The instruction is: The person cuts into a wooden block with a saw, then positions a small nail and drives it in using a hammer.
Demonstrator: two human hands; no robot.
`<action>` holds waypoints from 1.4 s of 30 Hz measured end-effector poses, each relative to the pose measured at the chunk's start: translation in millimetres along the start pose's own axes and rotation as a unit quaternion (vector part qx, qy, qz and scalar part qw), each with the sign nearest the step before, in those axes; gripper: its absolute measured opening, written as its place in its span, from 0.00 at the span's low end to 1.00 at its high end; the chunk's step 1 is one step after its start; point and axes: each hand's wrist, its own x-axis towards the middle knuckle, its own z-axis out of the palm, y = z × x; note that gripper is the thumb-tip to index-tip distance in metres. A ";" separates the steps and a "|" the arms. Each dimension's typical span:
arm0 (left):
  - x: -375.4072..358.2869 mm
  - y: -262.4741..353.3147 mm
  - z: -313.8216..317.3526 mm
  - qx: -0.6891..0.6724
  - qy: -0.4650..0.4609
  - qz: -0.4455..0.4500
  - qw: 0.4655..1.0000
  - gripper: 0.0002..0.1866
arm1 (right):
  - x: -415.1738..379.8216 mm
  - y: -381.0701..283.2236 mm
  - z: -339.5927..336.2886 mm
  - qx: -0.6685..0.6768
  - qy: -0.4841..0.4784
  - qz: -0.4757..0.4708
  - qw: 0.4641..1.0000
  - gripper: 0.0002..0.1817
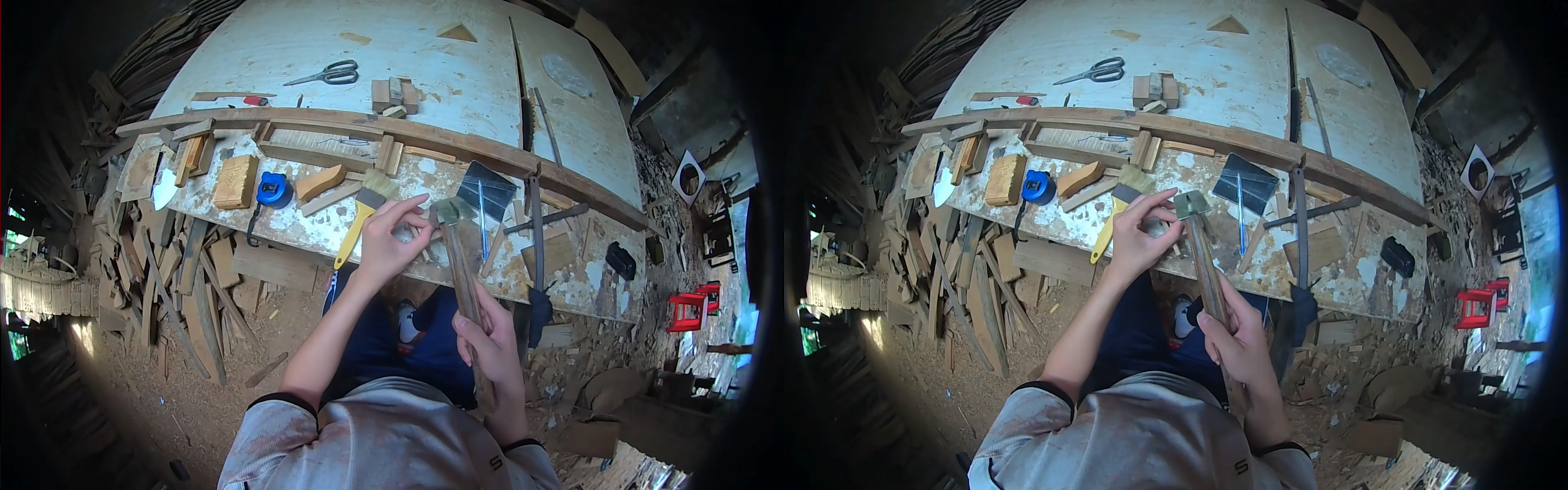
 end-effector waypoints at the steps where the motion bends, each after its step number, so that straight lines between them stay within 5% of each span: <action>1: -1.5 0.1 0.8 -0.005 -0.004 -0.009 1.000 0.26 | -2.6 -6.5 3.8 -0.012 0.002 0.002 1.000 0.40; 5: -1.8 2.4 -1.6 -0.007 -0.013 -0.023 1.000 0.28 | -7.9 -1.1 -1.6 0.035 -0.037 -0.040 0.998 0.40; 11: -2.3 4.0 -2.4 -0.014 -0.019 -0.035 0.999 0.30 | -1.4 -12.1 7.8 -0.016 -0.008 0.028 0.999 0.41; 17: 0.5 4.9 -2.5 -0.018 -0.011 -0.032 0.999 0.27 | -8.1 4.9 4.7 0.033 -0.027 -0.034 0.999 0.41; 20: -0.8 0.8 -1.1 -0.017 -0.015 -0.037 0.999 0.29 | -1.7 -4.1 7.4 -0.009 0.014 0.020 1.000 0.41; 26: -1.0 2.2 -1.9 -0.012 -0.011 -0.028 0.999 0.27 | -11.1 1.6 3.1 0.017 -0.040 -0.059 0.997 0.40; 29: 1.4 3.8 -1.2 -0.005 -0.001 -0.012 1.000 0.25 | 1.7 -1.2 5.2 0.011 -0.002 0.034 0.999 0.41; 33: 0.5 2.4 -2.5 0.013 -0.019 -0.004 1.000 0.27 | -6.6 -16.3 11.7 -0.006 0.016 -0.026 1.000 0.41; 36: 1.4 7.0 -7.8 0.046 -0.042 0.073 0.995 0.45 | -18.3 -34.0 17.1 0.017 0.014 -0.077 0.997 0.42; 40: -8.3 17.6 -6.5 0.089 -0.089 0.022 0.992 0.70 | -29.6 -27.9 12.2 0.036 -0.013 -0.132 0.990 0.43; 42: -7.8 15.3 -4.5 0.061 -0.082 -0.010 0.995 0.72 | -22.9 -18.8 5.5 0.024 -0.021 -0.093 0.995 0.43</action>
